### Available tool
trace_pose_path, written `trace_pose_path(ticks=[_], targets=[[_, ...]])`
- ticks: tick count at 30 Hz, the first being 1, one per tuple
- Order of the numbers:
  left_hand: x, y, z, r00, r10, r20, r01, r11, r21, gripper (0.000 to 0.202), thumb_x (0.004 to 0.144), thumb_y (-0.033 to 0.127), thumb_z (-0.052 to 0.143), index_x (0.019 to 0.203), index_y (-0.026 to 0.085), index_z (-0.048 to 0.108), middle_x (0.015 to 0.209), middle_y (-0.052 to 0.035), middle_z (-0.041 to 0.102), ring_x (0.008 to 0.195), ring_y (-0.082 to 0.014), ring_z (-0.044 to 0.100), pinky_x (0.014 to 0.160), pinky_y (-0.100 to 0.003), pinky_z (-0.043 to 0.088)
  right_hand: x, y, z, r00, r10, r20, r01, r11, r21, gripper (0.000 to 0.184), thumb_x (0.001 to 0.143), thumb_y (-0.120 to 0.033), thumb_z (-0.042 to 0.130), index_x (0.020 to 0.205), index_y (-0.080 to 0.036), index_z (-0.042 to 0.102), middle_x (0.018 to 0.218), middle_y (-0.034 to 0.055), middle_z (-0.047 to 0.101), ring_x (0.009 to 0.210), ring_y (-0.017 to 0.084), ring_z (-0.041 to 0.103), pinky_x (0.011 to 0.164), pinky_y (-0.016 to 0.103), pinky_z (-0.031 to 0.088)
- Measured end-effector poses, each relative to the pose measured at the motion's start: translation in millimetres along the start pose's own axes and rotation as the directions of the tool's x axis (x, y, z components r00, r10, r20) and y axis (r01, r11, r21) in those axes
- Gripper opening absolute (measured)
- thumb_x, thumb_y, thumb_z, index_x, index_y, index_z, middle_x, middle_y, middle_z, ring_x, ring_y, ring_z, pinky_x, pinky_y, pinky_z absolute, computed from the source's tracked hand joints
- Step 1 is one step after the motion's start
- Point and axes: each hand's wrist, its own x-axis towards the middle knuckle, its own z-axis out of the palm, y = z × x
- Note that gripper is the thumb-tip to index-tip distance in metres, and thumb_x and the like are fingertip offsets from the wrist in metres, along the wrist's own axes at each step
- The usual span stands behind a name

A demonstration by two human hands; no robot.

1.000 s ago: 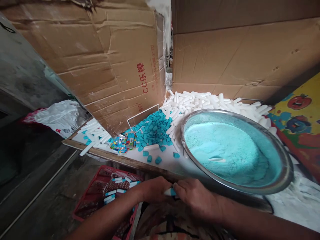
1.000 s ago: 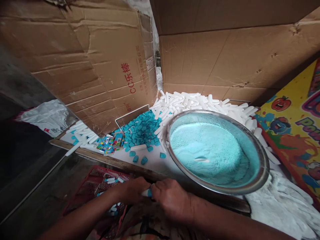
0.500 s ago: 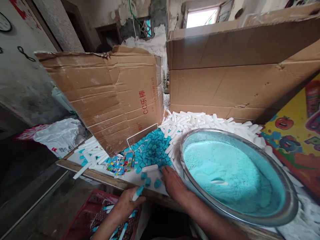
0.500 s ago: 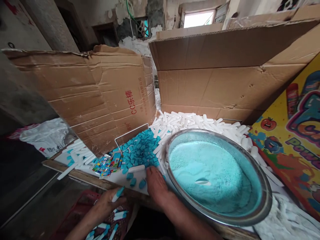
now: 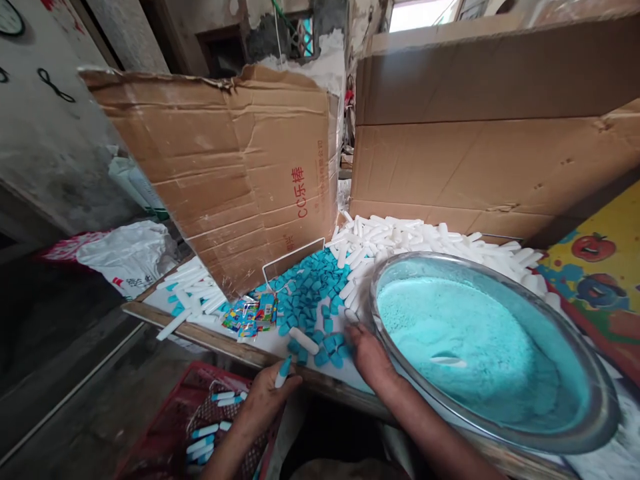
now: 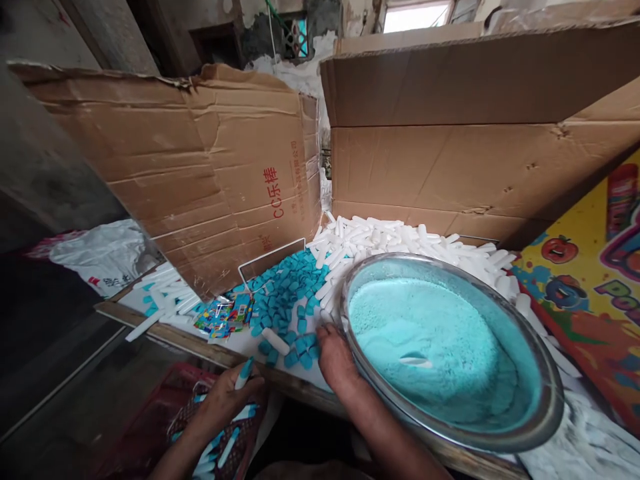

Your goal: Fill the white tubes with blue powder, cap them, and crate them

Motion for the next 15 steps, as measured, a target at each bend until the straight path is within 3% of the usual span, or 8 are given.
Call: trace_pose_path(ticks=[7,15], targets=[[1.1,-9.9,6.8,0.999,0.002,-0.041,-0.005,0.998,-0.063,0.028,0.071,0.045,0.051,0.061,0.019,0.046,0.054,0.0048,0.038,0.054,-0.0124,0.038,0.054,-0.023,0.032,-1.6,9.5,-1.5,0.999,0.014,-0.049,-0.013,1.000,0.021,0.038,0.076,-0.001,0.036,0.098,-0.014,0.065,0.098,0.0105,0.062,0.088,0.021,0.056,0.082,0.033,0.041],[-1.8,5.7,11.9,0.999,0.007,-0.035,-0.009,0.998,-0.069,0.029,0.069,0.045,0.052,0.059,0.019,0.047,0.053,0.0047,0.040,0.055,-0.0134,0.040,0.057,-0.024,0.034,21.3,-1.5,-3.3,0.995,-0.050,0.081,0.054,0.997,-0.053,0.030,0.078,-0.008,0.046,0.100,-0.015,0.064,0.101,0.0122,0.060,0.096,0.024,0.053,0.084,0.032,0.038]])
